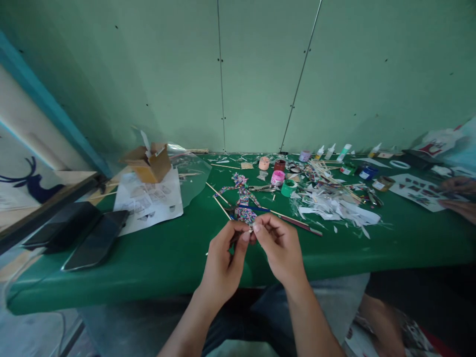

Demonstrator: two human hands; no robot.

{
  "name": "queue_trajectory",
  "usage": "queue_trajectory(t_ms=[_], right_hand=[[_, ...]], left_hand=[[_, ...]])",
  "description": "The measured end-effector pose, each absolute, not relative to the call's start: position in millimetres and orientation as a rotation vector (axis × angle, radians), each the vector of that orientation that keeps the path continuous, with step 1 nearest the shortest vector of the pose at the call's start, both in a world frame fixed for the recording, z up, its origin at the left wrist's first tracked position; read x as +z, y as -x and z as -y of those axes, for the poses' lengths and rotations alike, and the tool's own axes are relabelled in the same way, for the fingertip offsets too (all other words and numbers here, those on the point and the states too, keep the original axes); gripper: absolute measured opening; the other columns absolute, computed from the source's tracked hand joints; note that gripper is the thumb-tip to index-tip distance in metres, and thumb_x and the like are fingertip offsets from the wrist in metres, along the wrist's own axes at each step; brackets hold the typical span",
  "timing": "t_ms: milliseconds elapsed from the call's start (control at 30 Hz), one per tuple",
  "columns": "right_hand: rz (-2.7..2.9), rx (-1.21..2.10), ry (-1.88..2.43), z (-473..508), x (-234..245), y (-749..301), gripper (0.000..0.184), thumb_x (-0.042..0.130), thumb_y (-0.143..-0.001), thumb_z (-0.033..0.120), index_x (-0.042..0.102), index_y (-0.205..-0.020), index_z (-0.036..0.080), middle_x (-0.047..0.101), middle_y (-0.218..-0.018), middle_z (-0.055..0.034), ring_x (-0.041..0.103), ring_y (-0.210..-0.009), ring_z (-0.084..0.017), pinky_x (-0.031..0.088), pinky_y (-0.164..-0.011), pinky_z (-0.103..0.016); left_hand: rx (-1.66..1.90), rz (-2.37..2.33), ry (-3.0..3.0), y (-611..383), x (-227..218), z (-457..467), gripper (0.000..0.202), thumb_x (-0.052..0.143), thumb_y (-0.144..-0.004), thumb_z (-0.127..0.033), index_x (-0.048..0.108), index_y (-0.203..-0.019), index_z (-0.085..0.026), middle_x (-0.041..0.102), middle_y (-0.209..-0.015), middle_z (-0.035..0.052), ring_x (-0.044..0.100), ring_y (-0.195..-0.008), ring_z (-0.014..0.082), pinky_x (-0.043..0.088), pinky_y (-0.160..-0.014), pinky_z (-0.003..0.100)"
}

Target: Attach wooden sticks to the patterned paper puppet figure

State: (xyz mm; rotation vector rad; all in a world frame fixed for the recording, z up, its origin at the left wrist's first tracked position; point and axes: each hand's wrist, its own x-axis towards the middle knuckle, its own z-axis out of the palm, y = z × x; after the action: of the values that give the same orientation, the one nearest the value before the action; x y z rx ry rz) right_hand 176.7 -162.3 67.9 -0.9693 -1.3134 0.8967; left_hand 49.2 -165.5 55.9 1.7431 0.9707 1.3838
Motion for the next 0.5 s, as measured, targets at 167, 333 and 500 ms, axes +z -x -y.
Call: queue_trajectory(t_ms=[167, 333, 500], right_hand=[[1.246, 0.706, 0.998, 152, 63, -184, 0.016, 0.053, -0.089, 0.035, 0.055, -0.081, 0.021, 0.060, -0.078, -0.0010, 0.054, -0.063, -0.012, 0.045, -0.060, -0.024], [1.292, 0.662, 1.055, 106, 23, -187, 0.019, 0.049, -0.089, 0.038, 0.052, -0.081, 0.021, 0.060, -0.075, -0.0020, 0.056, -0.065, -0.014, 0.047, -0.062, -0.027], [1.326, 0.394, 1.055, 79, -7, -189, 0.017, 0.046, -0.090, 0.032, 0.050, -0.080, 0.021, 0.058, -0.075, -0.0012, 0.055, -0.070, -0.014, 0.045, -0.068, -0.027]], left_hand=[[1.367, -1.097, -1.898, -46, 48, 152, 0.015, 0.047, -0.093, -0.025, 0.061, -0.097, -0.020, 0.064, -0.093, 0.0046, 0.060, -0.086, 0.0156, 0.045, -0.072, 0.024], [1.200, -1.361, -2.329, -53, 12, 111, 0.021, 0.040, -0.093, -0.016, 0.061, -0.094, -0.018, 0.064, -0.092, 0.0063, 0.059, -0.086, 0.0181, 0.043, -0.075, 0.029], [0.771, -1.548, -2.668, -61, -3, 91, 0.012, 0.050, -0.087, -0.016, 0.060, -0.092, -0.020, 0.066, -0.091, 0.0046, 0.060, -0.090, 0.0218, 0.043, -0.075, 0.032]])
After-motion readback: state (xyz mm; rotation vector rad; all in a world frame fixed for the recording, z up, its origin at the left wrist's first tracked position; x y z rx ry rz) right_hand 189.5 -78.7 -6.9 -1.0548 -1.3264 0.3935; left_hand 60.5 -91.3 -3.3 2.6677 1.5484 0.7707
